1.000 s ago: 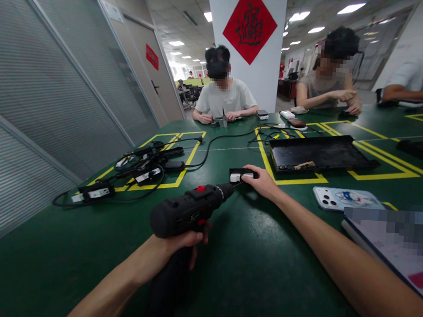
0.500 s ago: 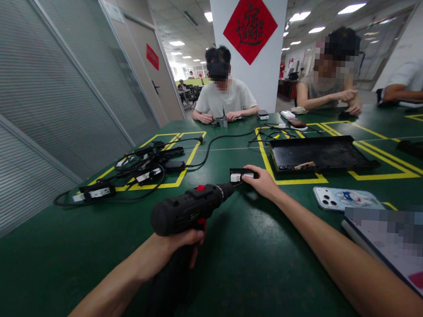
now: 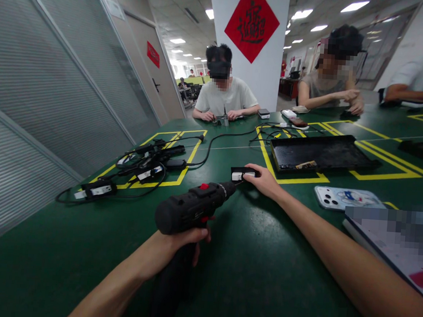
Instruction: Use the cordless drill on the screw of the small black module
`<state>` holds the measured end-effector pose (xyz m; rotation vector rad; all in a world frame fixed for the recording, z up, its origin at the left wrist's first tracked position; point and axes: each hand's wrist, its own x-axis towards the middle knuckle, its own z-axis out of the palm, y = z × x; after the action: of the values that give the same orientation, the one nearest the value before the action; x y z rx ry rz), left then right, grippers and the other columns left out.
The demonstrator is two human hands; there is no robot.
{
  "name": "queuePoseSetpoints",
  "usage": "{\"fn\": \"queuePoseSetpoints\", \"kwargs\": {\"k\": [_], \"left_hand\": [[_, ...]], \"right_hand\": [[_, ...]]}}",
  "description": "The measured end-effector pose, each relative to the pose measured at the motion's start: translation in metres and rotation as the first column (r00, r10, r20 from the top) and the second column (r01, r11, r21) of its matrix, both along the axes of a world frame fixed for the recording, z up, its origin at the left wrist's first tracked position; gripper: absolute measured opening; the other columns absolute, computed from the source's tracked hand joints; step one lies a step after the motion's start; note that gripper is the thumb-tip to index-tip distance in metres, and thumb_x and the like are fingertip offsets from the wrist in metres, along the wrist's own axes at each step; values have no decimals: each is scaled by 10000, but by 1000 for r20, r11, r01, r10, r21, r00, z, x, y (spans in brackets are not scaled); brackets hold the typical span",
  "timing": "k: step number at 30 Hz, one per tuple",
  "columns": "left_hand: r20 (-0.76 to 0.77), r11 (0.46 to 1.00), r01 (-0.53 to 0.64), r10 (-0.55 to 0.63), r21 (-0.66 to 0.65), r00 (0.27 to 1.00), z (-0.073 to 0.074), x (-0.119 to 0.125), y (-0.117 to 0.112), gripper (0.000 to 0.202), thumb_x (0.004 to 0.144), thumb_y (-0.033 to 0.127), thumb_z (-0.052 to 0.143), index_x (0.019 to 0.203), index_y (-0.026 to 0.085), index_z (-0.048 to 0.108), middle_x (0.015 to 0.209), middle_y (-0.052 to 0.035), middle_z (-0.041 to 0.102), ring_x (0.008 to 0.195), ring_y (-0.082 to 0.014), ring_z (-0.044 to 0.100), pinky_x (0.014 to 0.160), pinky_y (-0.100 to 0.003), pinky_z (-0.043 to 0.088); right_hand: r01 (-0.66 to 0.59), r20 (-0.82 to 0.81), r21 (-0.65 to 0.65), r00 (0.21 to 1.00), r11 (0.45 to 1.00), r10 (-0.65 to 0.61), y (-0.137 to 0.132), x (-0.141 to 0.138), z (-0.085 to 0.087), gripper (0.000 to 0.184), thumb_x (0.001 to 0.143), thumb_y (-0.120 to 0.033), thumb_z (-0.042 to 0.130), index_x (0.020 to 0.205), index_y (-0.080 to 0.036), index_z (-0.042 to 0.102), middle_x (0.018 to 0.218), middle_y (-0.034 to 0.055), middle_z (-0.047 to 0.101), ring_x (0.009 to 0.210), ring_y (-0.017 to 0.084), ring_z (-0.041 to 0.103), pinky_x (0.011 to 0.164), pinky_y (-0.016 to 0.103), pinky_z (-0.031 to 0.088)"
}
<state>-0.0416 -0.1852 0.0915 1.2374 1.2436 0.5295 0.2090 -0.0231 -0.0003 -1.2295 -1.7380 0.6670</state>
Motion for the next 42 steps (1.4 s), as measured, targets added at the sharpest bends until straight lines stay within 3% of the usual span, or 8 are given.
{"fn": "queuePoseSetpoints", "kwargs": {"k": [9,19,27,35,42], "left_hand": [[6,1000,-28,28,-8,1000,-4,-1,2,287,755,353,617,951,151,560,714,-12,591,554,-164,592,501,-275,438],[4,1000,8,-8,-1,1000,6,1,-3,309,809,344,562,1060,166,532,920,-49,614,543,-137,575,553,-297,426],[38,999,-39,41,-33,998,0,-2,-2,333,793,325,571,1077,154,537,790,-18,583,560,-156,581,546,-297,433],[-27,996,-84,84,24,996,-9,-8,1,506,726,355,606,1185,163,510,655,-7,615,537,-182,588,537,-303,437],[-46,997,-81,82,18,996,-4,-5,0,387,744,350,598,1070,146,559,648,-16,618,541,-175,590,538,-294,436]], "right_hand": [[-16,-31,11,999,1000,17,2,-1,-4,367,736,-346,616,1076,-214,652,982,26,670,802,167,592,724,279,451],[-21,-23,13,1000,1000,21,2,1,-3,375,734,-353,621,1081,-216,647,968,30,668,797,171,590,715,283,448],[-47,-39,14,998,999,47,4,2,-6,353,743,-349,614,1071,-222,644,995,25,669,850,186,609,748,290,469],[-20,-28,15,999,1000,20,6,2,-8,393,734,-368,625,1096,-215,641,999,35,669,857,189,609,768,307,472],[-5,-5,20,1000,1000,5,2,1,-5,376,739,-366,613,1086,-225,646,967,26,665,793,170,591,740,291,458]]}}
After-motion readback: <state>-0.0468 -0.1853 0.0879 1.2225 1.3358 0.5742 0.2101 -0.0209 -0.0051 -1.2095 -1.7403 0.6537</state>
